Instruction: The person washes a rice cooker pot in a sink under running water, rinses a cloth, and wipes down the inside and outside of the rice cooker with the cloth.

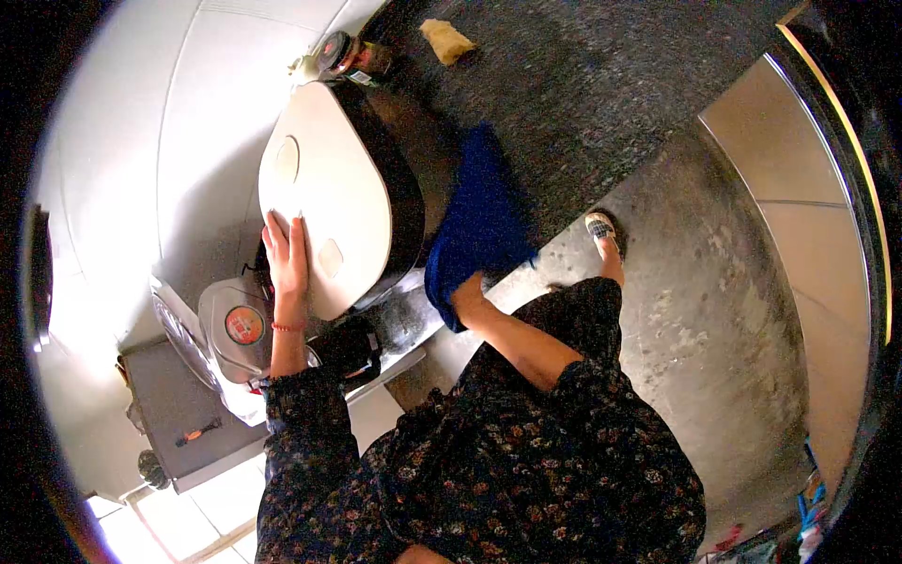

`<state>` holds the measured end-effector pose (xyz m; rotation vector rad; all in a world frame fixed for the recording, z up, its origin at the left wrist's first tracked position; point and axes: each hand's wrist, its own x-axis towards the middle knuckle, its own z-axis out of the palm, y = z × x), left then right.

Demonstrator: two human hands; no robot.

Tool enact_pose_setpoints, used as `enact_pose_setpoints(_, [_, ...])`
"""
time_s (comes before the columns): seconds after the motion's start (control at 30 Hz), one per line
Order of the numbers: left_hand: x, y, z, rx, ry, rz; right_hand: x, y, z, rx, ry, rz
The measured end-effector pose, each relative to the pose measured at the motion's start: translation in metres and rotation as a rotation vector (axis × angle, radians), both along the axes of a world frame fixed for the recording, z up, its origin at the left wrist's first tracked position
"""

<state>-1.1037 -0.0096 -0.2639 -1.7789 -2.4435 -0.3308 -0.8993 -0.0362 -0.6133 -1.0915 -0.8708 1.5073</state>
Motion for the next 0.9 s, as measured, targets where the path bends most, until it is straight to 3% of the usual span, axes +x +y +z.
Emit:
enact_pose_setpoints(0.17, [0.02, 0.001, 0.01, 0.004, -0.044, 0.014, -0.003, 0.013, -0.033, 0.758, -1.291, 0.236])
enact_pose_setpoints(0.2, [0.033, 0.003, 0.019, -0.003, -0.087, 0.08, 0.009, 0.031, -0.024, 0.816, -1.326, 0.286])
enact_pose_setpoints(0.37, [0.047, 0.0, 0.029, -0.036, -0.125, 0.091, 0.067, 0.128, 0.09, 0.663, -0.848, 0.649])
enact_pose_setpoints(0.53, [0.047, -0.016, 0.03, -0.09, -0.089, 0.04, 0.039, 0.19, 0.165, 0.588, -0.571, 0.894])
enact_pose_setpoints(0.73, [0.042, -0.044, 0.029, -0.148, -0.108, 0.031, -0.027, 0.258, 0.211, 0.553, -0.314, 1.077])
enact_pose_setpoints(0.9, [0.035, -0.067, 0.028, -0.182, -0.151, 0.008, -0.036, 0.269, 0.207, 0.444, -0.215, 1.175])
